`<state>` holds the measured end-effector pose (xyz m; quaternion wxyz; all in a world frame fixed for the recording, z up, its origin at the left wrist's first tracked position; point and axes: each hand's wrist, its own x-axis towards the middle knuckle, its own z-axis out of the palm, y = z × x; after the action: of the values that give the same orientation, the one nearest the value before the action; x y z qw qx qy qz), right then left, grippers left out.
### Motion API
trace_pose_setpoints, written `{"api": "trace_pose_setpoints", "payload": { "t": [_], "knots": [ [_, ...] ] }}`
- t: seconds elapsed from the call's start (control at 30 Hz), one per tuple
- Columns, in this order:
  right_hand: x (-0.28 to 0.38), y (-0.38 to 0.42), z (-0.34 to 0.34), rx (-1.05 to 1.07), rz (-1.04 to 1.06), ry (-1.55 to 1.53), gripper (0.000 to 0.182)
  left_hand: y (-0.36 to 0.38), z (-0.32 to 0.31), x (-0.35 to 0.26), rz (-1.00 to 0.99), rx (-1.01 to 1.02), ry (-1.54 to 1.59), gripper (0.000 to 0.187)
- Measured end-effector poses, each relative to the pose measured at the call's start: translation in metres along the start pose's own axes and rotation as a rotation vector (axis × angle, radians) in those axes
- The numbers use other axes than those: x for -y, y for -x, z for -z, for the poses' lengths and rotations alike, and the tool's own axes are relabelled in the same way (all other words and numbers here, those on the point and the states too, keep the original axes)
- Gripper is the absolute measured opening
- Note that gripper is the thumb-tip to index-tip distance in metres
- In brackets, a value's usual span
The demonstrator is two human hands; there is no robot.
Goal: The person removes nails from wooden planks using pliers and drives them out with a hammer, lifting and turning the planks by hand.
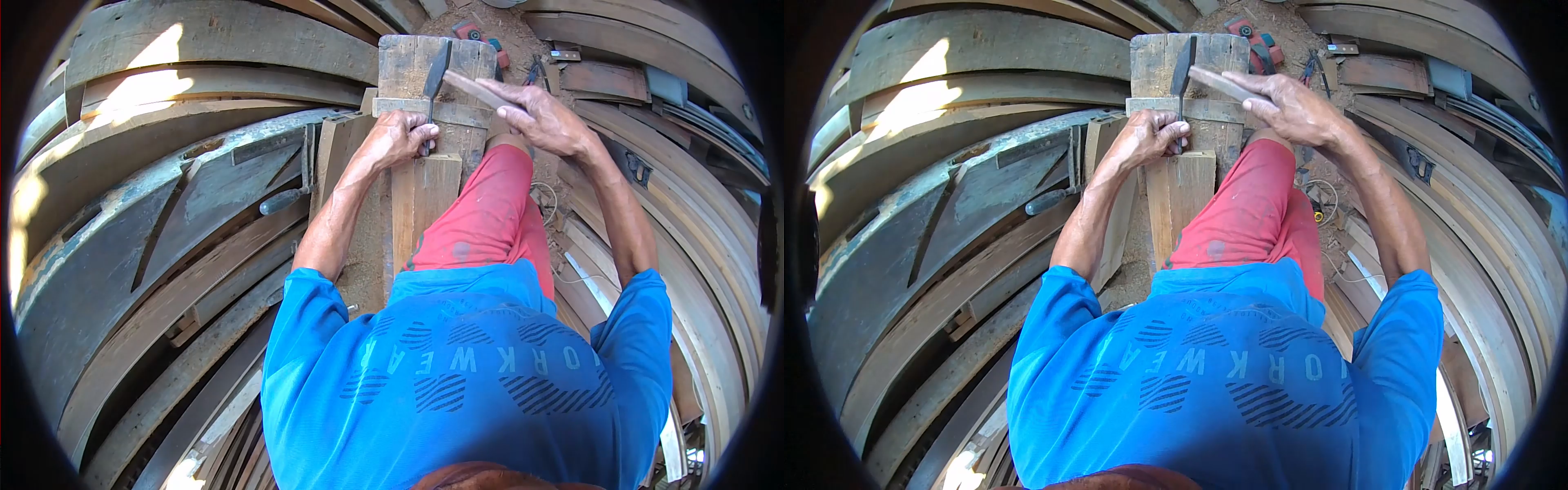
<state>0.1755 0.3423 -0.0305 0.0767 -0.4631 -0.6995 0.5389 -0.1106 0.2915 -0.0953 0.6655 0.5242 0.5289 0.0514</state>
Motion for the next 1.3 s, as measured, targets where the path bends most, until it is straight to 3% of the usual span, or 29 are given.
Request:
{"api": "trace_pose_setpoints", "payload": {
  "t": [0.03, 0.13, 0.2, 0.23, 0.3, 0.33, 0.4, 0.43, 0.5, 0.53, 0.67, 0.77, 0.83, 0.87, 0.97, 1.07, 1.17, 1.27, 1.3],
  "knots": [
    [0.014, 0.001, 0.008, 0.044, -0.102, -0.056, 0.059, -0.001, -0.001, 0.002, -0.007, 0.002, -0.014, 0.03],
    [0.02, -0.004, 0.007, -0.165, -0.191, -0.143, 0.058, -0.001, 0.0, 0.003, -0.03, 0.02, -0.051, 0.03],
    [-0.006, -0.011, -0.009, -0.144, 0.199, 0.159, 0.058, -0.002, 0.001, 0.001, -0.038, 0.032, -0.068, 0.03],
    [-0.007, -0.007, -0.002, -0.061, 0.229, 0.177, 0.058, -0.002, 0.002, 0.0, -0.035, 0.035, -0.072, 0.03],
    [0.013, 0.001, 0.02, 0.132, -0.205, -0.047, 0.057, 0.001, -0.002, 0.003, -0.034, 0.032, -0.056, 0.031],
    [0.022, -0.001, 0.023, 0.091, -0.34, -0.128, 0.056, 0.0, -0.002, 0.004, -0.046, 0.02, -0.045, 0.031],
    [0.023, -0.004, 0.022, 0.065, -0.291, -0.117, 0.055, -0.001, -0.002, 0.004, -0.059, 0.009, -0.037, 0.031],
    [0.009, -0.004, 0.011, 0.065, -0.049, -0.03, 0.055, 0.0, -0.002, 0.003, -0.06, 0.011, -0.043, 0.031],
    [0.002, -0.005, 0.011, 0.102, 0.064, 0.055, 0.056, -0.002, 0.001, 0.003, -0.064, 0.004, -0.051, 0.031],
    [0.008, -0.004, 0.021, 0.145, -0.073, 0.05, 0.056, -0.002, -0.001, 0.007, -0.063, 0.002, -0.046, 0.03],
    [0.028, -0.004, 0.021, -0.036, -0.377, -0.132, 0.057, -0.001, -0.003, 0.006, -0.064, 0.004, -0.043, 0.03],
    [-0.015, -0.005, 0.008, 0.01, 0.161, 0.156, 0.056, -0.001, -0.001, 0.005, -0.065, 0.012, -0.047, 0.031],
    [0.023, -0.002, 0.031, 0.207, -0.303, -0.039, 0.056, 0.0, -0.005, 0.006, -0.052, 0.02, -0.029, 0.03],
    [0.023, -0.002, 0.031, 0.055, -0.289, -0.194, 0.056, -0.003, -0.003, 0.006, -0.046, 0.021, -0.029, 0.03],
    [0.015, -0.006, 0.018, -0.09, -0.382, -0.166, 0.056, -0.002, -0.003, 0.008, -0.057, 0.021, -0.032, 0.03],
    [0.032, -0.005, 0.029, 0.269, -0.326, 0.028, 0.057, -0.001, -0.004, 0.01, -0.069, 0.017, -0.032, 0.03],
    [0.026, -0.003, 0.028, 0.12, -0.429, -0.158, 0.057, -0.004, -0.002, 0.008, -0.058, 0.026, -0.045, 0.029],
    [0.021, 0.003, 0.01, 0.252, -0.123, -0.002, 0.055, 0.001, 0.001, 0.002, -0.064, 0.041, -0.141, 0.028],
    [0.026, 0.005, 0.011, 0.256, -0.182, -0.008, 0.054, 0.003, 0.002, -0.001, -0.086, 0.043, -0.215, 0.028]
  ]
}}
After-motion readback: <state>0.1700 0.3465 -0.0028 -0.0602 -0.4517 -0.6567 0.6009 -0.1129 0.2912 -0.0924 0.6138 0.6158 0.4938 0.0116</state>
